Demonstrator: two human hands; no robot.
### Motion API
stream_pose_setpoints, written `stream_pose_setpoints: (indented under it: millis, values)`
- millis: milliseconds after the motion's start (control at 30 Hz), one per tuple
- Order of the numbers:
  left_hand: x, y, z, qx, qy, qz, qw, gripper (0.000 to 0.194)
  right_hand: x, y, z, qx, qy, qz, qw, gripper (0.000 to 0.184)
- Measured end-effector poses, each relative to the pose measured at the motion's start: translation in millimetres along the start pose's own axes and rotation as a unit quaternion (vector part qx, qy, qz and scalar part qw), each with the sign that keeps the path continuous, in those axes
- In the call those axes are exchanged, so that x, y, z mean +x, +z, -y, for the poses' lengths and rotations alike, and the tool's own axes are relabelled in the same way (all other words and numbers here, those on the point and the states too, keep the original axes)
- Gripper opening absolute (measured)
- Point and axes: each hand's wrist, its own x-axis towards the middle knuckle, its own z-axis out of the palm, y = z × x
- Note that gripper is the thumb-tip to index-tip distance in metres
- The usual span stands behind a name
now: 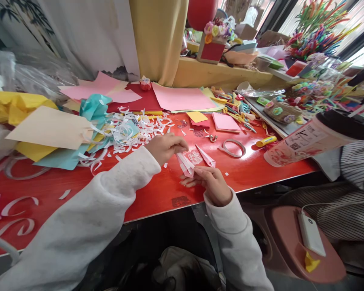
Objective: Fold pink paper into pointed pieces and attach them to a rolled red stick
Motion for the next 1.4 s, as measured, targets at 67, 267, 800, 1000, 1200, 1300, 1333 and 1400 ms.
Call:
stream_pose_setpoints:
  millis: [67,267,800,1000,1200,1300,1333,1400]
  values:
    - [1,2.4,2,0.024,0.020,-0.004,1.000,0.012,0,1,0,-0.004,0.012,-0.003,1.000,0.022]
    - [-3,5.5,-3,0.201,0.155,-0.167,0.953,0.015,2,6,0,0.052,0.011,-0.061,0.997,0.017]
    - [-29,10.2,-16,0.269,0.307,-0.163,0.898,0.006,0,8,1,0.050,0.002,-0.042,0.998,0.016]
    - [-30,11.1,-18,0.275,0.295,-0.156,0.902,0.002,-1,8,0,0.045,0.000,-0.044,0.998,0.016]
    - [-31,11.5,-15,0.269,0.281,-0.133,0.912,0.004,-1,8,-1,0.031,-0.002,-0.049,0.998,0.018]
    - [-31,11.2,-14,0.260,0.272,-0.121,0.919,0.006,-1,7,-2,0.036,-0.010,-0.048,0.998,0.017]
    - [-31,11.2,-14,0.258,0.268,-0.121,0.920,0.007,-1,7,-2,0.037,-0.014,-0.047,0.998,0.016]
    - [-31,11.7,-13,0.256,0.259,-0.121,0.923,0.008,-1,7,-3,0.034,-0.020,-0.046,0.998,0.015]
